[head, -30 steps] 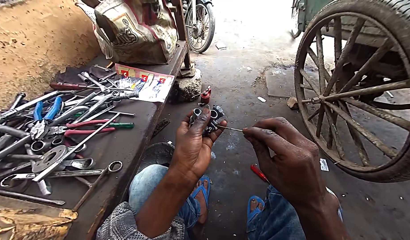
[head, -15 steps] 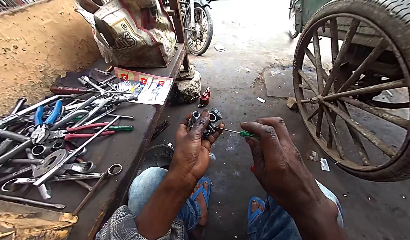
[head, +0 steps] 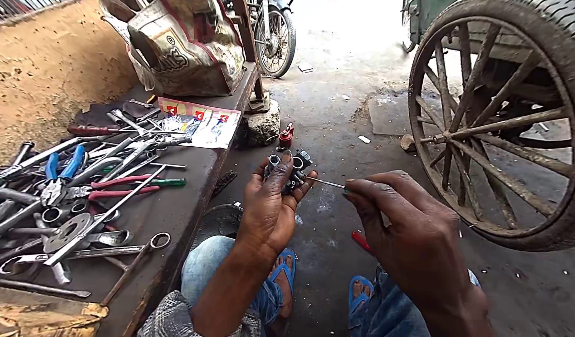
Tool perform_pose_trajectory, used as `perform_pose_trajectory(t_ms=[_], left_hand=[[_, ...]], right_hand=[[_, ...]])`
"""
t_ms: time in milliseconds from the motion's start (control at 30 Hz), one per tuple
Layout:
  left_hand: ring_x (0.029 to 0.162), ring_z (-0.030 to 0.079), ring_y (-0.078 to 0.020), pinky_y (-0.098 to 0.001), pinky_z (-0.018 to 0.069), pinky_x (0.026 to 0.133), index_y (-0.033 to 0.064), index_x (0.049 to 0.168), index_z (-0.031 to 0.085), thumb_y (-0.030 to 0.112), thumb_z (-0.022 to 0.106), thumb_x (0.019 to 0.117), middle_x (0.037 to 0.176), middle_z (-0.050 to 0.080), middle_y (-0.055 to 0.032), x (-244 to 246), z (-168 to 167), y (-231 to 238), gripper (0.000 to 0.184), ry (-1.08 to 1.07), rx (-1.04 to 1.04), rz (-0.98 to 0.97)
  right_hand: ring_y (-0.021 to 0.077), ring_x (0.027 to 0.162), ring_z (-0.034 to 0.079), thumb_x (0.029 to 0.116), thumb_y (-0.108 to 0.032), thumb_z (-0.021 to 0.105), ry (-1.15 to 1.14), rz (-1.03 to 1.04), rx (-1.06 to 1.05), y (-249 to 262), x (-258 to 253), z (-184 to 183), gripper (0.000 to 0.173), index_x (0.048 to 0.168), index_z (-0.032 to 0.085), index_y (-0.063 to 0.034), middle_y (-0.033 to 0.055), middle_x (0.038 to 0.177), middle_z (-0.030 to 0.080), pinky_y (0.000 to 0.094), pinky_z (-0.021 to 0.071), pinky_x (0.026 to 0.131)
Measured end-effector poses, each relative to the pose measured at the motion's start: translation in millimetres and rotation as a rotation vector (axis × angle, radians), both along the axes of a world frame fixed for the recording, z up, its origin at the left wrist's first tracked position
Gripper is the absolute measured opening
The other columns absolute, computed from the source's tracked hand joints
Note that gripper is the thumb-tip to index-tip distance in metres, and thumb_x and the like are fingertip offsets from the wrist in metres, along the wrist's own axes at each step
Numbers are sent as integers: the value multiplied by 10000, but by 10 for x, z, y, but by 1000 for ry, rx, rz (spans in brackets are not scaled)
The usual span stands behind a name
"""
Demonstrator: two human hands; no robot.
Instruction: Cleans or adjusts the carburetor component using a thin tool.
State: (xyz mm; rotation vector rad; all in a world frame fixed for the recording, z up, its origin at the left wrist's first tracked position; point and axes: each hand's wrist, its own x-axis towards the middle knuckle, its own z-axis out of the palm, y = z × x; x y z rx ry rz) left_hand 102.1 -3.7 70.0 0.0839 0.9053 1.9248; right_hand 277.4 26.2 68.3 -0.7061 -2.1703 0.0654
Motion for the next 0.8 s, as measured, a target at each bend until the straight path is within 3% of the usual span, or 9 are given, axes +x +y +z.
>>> perform_pose_trajectory(t_ms=[233, 500, 700, 800], left_hand=[[1001, 709, -341, -494, 621, 875, 56, 1313, 501, 95, 623, 1009, 1165, 628, -187, 12, 12, 7, 330, 5, -10, -1], [1007, 710, -334, -483, 624, 872, 68, 1310, 506, 102, 626, 1008, 1170, 629, -183, 6, 28, -5, 327, 3, -12, -2], [967, 718, -323, -476, 627, 858, 60, 1289, 513, 90, 631, 1002, 1137, 639, -181, 13, 21, -4, 311, 4, -17, 2], [976, 716, -329, -483, 627, 859, 65, 1299, 492, 82, 632, 1000, 1144, 629, -182, 16, 8, 7, 331, 9, -13, 11]], right_hand=[[130, 834, 669, 1007, -140, 617, -25, -18, 6, 40, 0, -34, 200, 1117, 764, -61, 96, 1020, 681, 207, 551, 690], [108, 714, 641, 1026, -191, 593, -24, -37, -11, 59, -3, -51, 221, 1118, 753, -68, 53, 885, 674, 214, 523, 601], [119, 712, 637, 1030, -188, 578, -41, -39, -12, 51, -8, -52, 224, 1109, 752, -71, 53, 895, 668, 228, 518, 593], [150, 721, 631, 1046, -247, 560, -86, -55, -64, 36, -24, -50, 287, 1215, 715, -75, 70, 932, 640, 267, 522, 588]])
